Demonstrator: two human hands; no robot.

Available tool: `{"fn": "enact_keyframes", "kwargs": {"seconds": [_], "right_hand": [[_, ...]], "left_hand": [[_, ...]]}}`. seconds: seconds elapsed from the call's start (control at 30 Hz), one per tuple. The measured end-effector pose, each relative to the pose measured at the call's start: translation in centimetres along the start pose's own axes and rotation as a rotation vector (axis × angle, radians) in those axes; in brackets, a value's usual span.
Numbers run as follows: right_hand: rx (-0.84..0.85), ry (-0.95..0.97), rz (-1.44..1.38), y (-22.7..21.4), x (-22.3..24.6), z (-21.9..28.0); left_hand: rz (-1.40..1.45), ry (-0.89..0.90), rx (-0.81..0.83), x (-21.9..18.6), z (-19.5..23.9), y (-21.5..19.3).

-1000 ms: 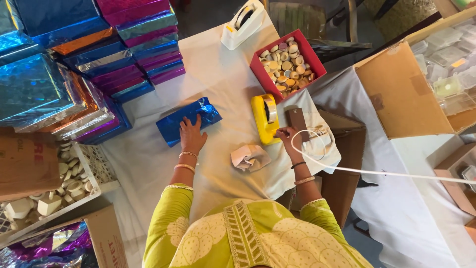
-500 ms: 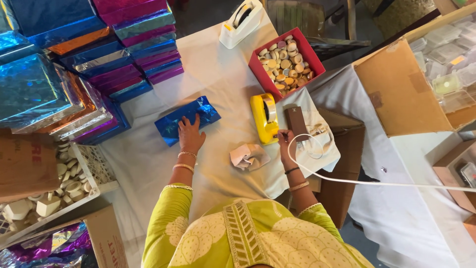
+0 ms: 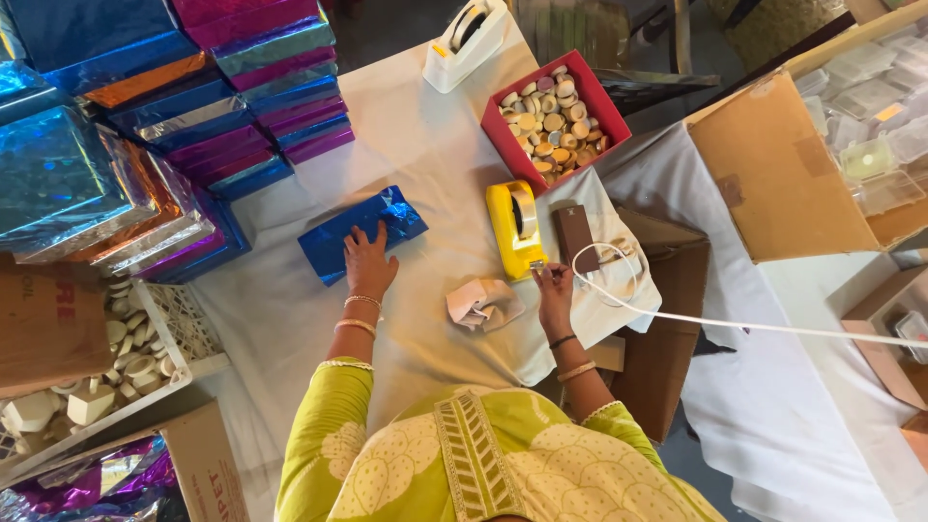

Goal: The person selects a sheet of shiny blue wrapping paper from a box and wraps a small rectangular box. They fold the paper around the box and secure it with tape from a yellow dispenser, then place the wrapped gift on a stack of other wrapped boxes.

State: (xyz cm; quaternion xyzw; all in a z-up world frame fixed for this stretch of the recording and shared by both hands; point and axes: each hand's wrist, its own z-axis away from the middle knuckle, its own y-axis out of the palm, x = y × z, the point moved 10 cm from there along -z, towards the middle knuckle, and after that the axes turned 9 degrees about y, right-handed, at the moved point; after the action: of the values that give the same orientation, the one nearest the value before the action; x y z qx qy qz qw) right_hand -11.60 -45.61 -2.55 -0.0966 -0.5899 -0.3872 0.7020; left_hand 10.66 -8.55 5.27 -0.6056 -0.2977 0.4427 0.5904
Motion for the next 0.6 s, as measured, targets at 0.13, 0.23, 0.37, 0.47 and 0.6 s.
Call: {"fn": "enact_keyframes", "kwargs": {"seconds": [0.13, 0.23, 0.37, 0.47, 0.6], "right_hand": [[0.021, -0.019, -0.044, 0.7, -0.5, 0.9], [-0.003, 0.021, -0.070, 0.7, -0.7, 1.4], [0.035, -0.002, -0.070, 0.7, -1.2, 1.2], [0.044, -0.048, -0.009, 1.2, -1.4, 1.0], [-0.005, -0.090, 0.077, 0.5, -2.1, 0.7]], "left_hand": [[0.001, 0.007, -0.001, 0.0, 0.0, 0.1], [-0.005, 0.009, 0.010, 0.0, 0.2, 0.2], [0.005, 0.014, -0.004, -0.3, 0.1, 0.0], [0.028, -0.008, -0.022, 0.1, 0.0, 0.2], [0.059, -0.006, -0.038, 0.2, 0.0, 0.3]]}}
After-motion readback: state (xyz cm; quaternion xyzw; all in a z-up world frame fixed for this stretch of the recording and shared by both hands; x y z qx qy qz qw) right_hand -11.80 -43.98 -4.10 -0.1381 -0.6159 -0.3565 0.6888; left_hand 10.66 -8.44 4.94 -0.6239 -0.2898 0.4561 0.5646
